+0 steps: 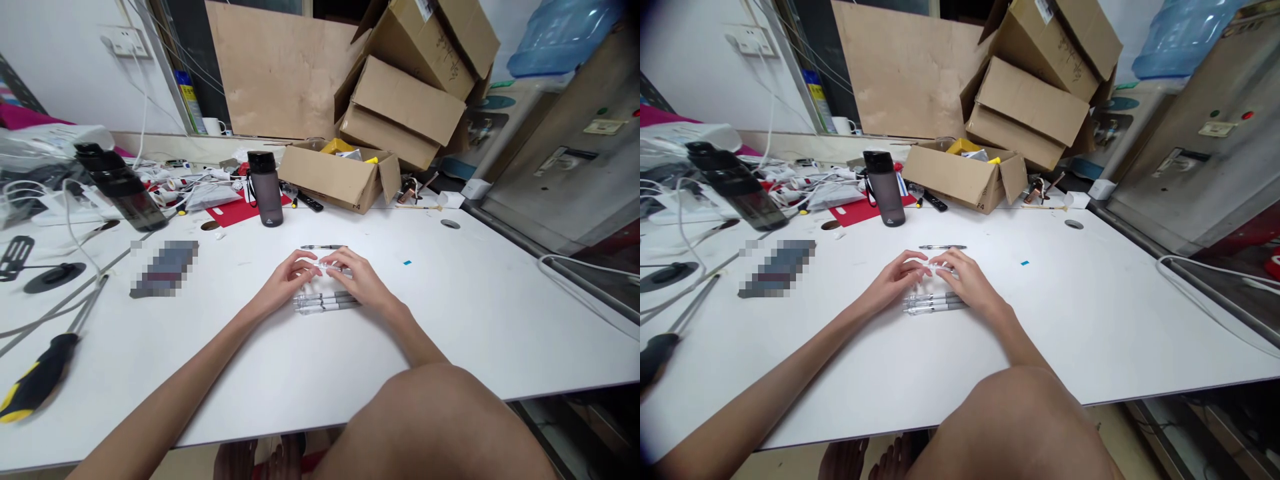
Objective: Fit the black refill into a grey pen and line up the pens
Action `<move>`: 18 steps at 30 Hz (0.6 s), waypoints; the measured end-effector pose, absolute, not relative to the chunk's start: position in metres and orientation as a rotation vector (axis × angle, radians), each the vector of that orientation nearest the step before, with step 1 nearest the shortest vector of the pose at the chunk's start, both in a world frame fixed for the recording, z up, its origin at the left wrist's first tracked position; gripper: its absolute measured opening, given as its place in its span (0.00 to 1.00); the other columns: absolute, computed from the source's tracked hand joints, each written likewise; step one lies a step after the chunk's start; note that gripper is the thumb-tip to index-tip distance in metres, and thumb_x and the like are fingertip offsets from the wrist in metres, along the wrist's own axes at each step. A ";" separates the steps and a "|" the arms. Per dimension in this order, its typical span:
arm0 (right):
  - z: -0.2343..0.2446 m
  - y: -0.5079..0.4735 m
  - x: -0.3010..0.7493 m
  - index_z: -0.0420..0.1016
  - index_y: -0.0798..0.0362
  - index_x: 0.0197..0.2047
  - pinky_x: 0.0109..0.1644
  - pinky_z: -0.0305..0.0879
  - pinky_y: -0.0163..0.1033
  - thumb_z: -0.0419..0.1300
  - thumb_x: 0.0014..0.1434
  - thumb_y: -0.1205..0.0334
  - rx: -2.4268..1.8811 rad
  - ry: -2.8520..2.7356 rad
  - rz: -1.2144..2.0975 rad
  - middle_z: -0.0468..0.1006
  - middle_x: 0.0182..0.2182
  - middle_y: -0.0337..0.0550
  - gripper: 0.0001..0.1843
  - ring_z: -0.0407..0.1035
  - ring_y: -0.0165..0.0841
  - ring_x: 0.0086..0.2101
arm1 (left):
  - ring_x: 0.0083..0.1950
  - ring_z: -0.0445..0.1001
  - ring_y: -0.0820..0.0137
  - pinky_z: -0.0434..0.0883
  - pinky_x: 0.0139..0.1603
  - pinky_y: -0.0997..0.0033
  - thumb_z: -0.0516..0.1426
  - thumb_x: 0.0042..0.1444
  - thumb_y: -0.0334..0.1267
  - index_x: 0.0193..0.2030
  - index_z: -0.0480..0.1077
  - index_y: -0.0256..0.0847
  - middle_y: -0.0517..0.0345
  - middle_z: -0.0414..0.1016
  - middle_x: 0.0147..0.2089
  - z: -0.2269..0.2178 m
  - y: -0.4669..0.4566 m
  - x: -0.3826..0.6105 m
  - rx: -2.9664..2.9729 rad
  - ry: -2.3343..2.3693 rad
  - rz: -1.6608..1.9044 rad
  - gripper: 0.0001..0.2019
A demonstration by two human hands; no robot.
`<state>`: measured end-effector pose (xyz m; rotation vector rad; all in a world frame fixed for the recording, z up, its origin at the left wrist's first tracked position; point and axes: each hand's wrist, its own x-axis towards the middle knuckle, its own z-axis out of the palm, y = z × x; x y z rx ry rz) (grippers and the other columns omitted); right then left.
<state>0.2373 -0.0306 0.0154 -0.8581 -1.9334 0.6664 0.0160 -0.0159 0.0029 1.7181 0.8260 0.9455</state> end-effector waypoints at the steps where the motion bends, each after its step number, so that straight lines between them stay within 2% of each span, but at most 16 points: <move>1: 0.014 -0.030 0.236 0.80 0.43 0.49 0.51 0.66 0.45 0.59 0.69 0.58 -0.857 -1.956 0.677 0.77 0.44 0.44 0.10 0.72 0.39 0.44 | 0.44 0.76 0.65 0.68 0.41 0.70 0.57 0.66 0.46 0.55 0.67 0.44 0.53 0.80 0.46 0.004 -0.017 0.017 1.735 0.819 0.953 0.15; 5: 0.008 -0.028 0.233 0.79 0.43 0.47 0.47 0.69 0.44 0.62 0.66 0.57 -0.879 -1.951 0.752 0.79 0.43 0.42 0.08 0.74 0.37 0.41 | 0.45 0.77 0.63 0.68 0.43 0.69 0.57 0.67 0.47 0.47 0.72 0.41 0.52 0.80 0.43 0.006 -0.018 0.016 1.835 0.853 0.962 0.12; 8: 0.006 -0.028 0.234 0.78 0.43 0.48 0.47 0.70 0.44 0.64 0.65 0.58 -0.907 -1.927 0.788 0.80 0.42 0.41 0.09 0.75 0.37 0.41 | 0.44 0.77 0.63 0.68 0.44 0.67 0.57 0.66 0.47 0.45 0.73 0.41 0.52 0.81 0.42 0.005 -0.017 0.015 1.871 0.863 0.954 0.12; 11: 0.008 -0.027 0.240 0.79 0.43 0.47 0.46 0.69 0.44 0.66 0.62 0.55 -0.959 -1.891 0.761 0.81 0.39 0.41 0.10 0.75 0.37 0.39 | 0.41 0.76 0.65 0.67 0.43 0.67 0.58 0.66 0.48 0.43 0.72 0.41 0.53 0.82 0.40 0.006 -0.015 0.013 1.835 0.876 0.993 0.12; 15: 0.013 -0.023 0.252 0.80 0.46 0.42 0.45 0.67 0.43 0.60 0.66 0.49 -1.094 -1.690 0.721 0.79 0.32 0.40 0.12 0.73 0.37 0.36 | 0.39 0.75 0.67 0.67 0.40 0.69 0.59 0.65 0.48 0.41 0.70 0.41 0.53 0.83 0.40 0.008 -0.009 0.007 1.709 0.951 1.115 0.12; 18: 0.015 -0.018 0.257 0.79 0.49 0.40 0.45 0.66 0.42 0.60 0.66 0.49 -1.062 -1.591 0.787 0.78 0.32 0.40 0.13 0.73 0.36 0.35 | 0.38 0.74 0.68 0.66 0.38 0.70 0.60 0.64 0.49 0.39 0.69 0.41 0.53 0.83 0.39 0.011 -0.005 0.002 1.635 1.010 1.160 0.13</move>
